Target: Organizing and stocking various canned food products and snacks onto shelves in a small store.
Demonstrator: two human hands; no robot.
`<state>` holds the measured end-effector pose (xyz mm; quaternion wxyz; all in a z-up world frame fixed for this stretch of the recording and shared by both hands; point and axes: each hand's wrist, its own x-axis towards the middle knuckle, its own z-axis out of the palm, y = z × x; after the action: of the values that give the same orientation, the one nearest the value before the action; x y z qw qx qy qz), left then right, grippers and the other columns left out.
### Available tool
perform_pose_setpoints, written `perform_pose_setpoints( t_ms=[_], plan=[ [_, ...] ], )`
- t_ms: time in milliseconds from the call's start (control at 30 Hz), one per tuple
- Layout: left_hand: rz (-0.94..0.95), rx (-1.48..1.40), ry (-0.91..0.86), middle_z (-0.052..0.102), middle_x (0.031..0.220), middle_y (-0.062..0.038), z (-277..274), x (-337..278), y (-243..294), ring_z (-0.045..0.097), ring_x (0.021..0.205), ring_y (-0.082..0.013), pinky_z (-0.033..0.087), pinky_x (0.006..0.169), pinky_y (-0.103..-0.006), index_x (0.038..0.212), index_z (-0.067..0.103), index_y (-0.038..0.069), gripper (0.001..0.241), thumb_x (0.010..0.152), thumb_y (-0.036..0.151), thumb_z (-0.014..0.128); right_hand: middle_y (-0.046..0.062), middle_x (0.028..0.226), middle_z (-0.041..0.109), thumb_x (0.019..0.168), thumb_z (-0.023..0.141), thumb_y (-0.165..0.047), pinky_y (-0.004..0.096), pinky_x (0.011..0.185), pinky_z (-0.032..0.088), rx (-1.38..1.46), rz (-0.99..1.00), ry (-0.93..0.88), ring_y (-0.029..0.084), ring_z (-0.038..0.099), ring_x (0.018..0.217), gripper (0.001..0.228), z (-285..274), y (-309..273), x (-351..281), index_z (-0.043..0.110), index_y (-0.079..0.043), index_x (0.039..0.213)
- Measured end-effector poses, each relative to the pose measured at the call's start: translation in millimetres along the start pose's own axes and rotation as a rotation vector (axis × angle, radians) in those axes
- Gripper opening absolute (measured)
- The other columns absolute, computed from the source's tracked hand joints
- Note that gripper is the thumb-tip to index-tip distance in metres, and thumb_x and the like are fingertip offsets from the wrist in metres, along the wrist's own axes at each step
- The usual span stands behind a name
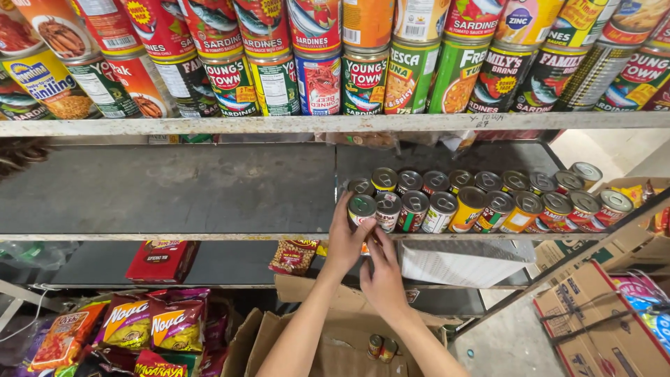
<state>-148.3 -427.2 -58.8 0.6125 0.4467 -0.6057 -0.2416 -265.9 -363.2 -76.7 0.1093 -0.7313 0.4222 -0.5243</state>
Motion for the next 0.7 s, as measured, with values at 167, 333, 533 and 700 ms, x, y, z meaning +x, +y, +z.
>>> perform_pose_setpoints(
  t_ms=[167,333,533,700],
  plan=[
    [-0.123,0.004,-0.088,0.061,0.138,-0.023,-6,5,8,0.064,0.126,-0.0319,0.052,0.102,-0.0395,0.157,0.022,-0.003,0.087,0.09,0.018,0.074,0.024,0.153,0.037,0.077,0.065,0.008,0.045,0.109,0.044,-0.069,0.021,-0.068,0.044,0.044,0.139,0.066,3,-9,4,0.05,0.008,0.141],
    [-0.061,-0.011,-0.134,0.054,0.145,-0.025,-7,13,8,0.059,0.131,-0.0333,0.05,0.105,-0.039,0.158,0.018,-0.004,0.086,0.092,0.009,0.072,0.026,0.154,0.034,0.079,0.063,0.009,0.045,0.107,0.044,-0.027,0.083,-0.129,0.045,0.043,0.138,0.067,7,-11,8,0.046,0.008,0.144],
    [0.033,0.009,-0.118,0.043,0.154,-0.026,-5,18,-2,0.047,0.143,-0.0364,0.04,0.116,-0.0392,0.157,0.021,-0.005,0.09,0.086,0.001,0.076,0.025,0.15,0.036,0.075,0.065,0.006,0.049,0.109,0.042,-0.152,0.071,-0.111,0.045,0.041,0.135,0.066,19,-1,7,0.049,0.007,0.139],
    [0.083,0.052,-0.097,0.036,0.159,-0.027,-3,19,-5,0.04,0.148,-0.0399,0.035,0.12,-0.0411,0.156,0.023,-0.005,0.094,0.082,0.0,0.079,0.021,0.151,0.036,0.071,0.069,0.001,0.057,0.107,0.034,-0.324,0.138,-0.174,0.042,0.036,0.134,0.069,23,2,4,0.053,0.004,0.138]
  ],
)
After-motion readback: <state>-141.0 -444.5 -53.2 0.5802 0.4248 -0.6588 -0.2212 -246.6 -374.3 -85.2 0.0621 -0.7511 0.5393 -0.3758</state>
